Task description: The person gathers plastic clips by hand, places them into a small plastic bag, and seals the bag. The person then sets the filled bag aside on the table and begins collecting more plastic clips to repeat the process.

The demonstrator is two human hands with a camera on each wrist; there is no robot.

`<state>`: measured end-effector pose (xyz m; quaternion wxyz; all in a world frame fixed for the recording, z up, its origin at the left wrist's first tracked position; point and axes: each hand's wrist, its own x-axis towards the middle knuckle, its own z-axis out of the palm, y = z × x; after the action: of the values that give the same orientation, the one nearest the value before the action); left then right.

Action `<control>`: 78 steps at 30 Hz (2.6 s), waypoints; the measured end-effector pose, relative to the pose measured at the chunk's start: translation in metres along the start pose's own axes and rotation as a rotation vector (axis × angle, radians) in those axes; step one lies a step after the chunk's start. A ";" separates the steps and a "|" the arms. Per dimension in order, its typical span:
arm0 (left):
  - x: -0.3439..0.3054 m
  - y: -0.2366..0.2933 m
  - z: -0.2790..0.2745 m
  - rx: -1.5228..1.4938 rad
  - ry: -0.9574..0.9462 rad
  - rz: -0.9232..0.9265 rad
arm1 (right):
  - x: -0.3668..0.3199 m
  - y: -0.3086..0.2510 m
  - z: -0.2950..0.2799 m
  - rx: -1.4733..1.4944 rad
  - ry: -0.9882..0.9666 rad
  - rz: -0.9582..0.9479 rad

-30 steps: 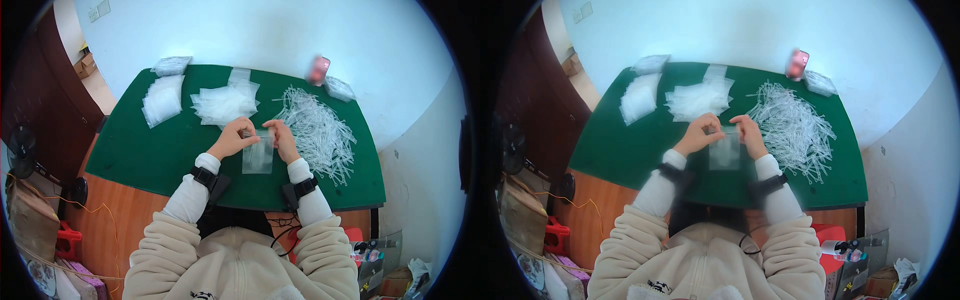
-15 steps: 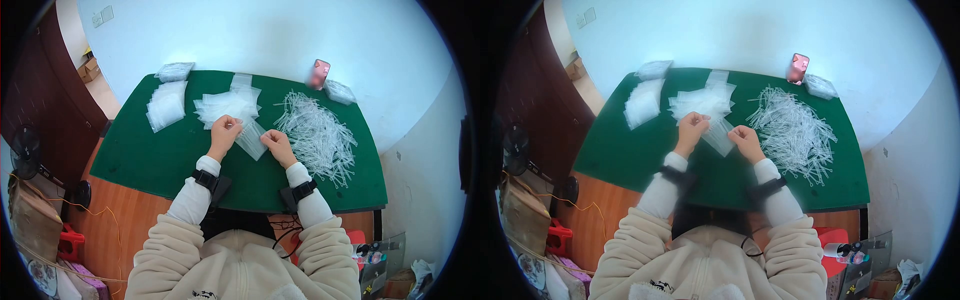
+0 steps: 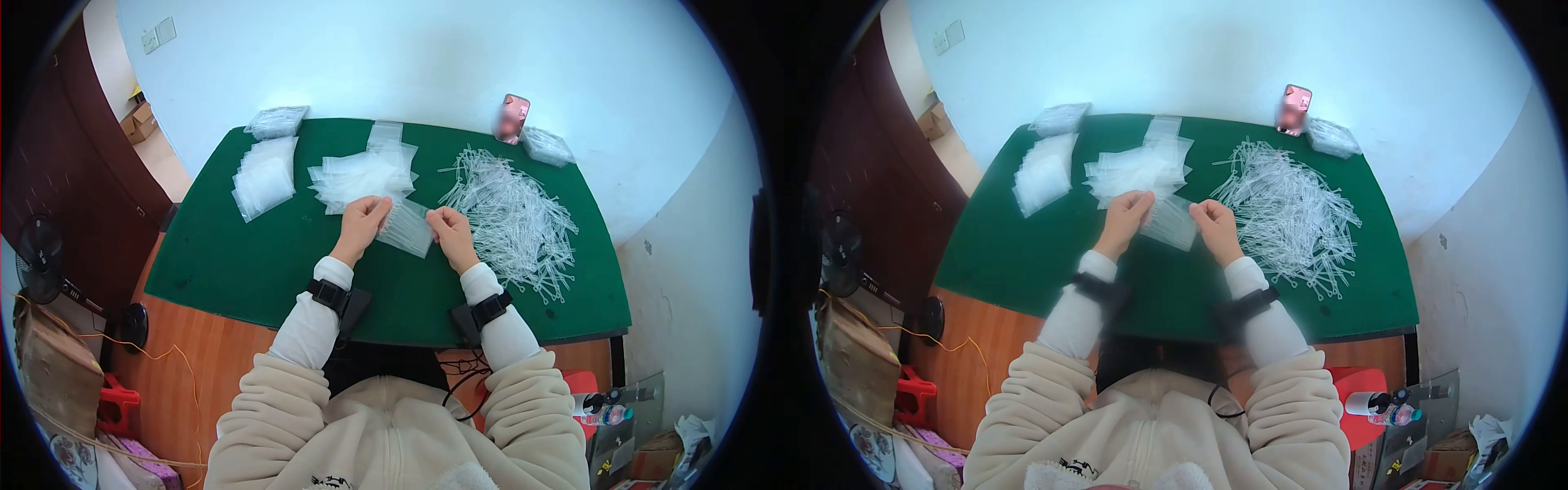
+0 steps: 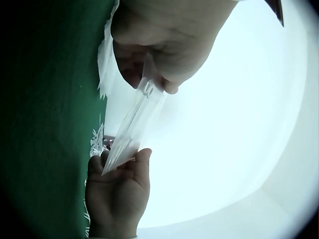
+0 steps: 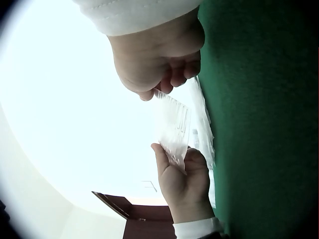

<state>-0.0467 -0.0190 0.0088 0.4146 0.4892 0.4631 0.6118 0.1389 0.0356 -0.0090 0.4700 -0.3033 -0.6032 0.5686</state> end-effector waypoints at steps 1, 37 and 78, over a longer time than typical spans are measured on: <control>0.000 0.000 0.000 -0.035 0.034 0.020 | 0.000 -0.001 0.001 0.030 0.024 0.009; -0.004 0.021 0.005 -0.572 -0.054 -0.255 | -0.007 -0.004 0.009 -0.377 -0.099 -0.162; -0.010 0.012 0.014 0.385 -0.348 -0.144 | -0.003 -0.014 0.001 -0.122 -0.075 0.107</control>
<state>-0.0317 -0.0290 0.0191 0.4296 0.6225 0.5264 0.3883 0.1415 0.0304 0.0035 0.3968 -0.3418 -0.6369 0.5658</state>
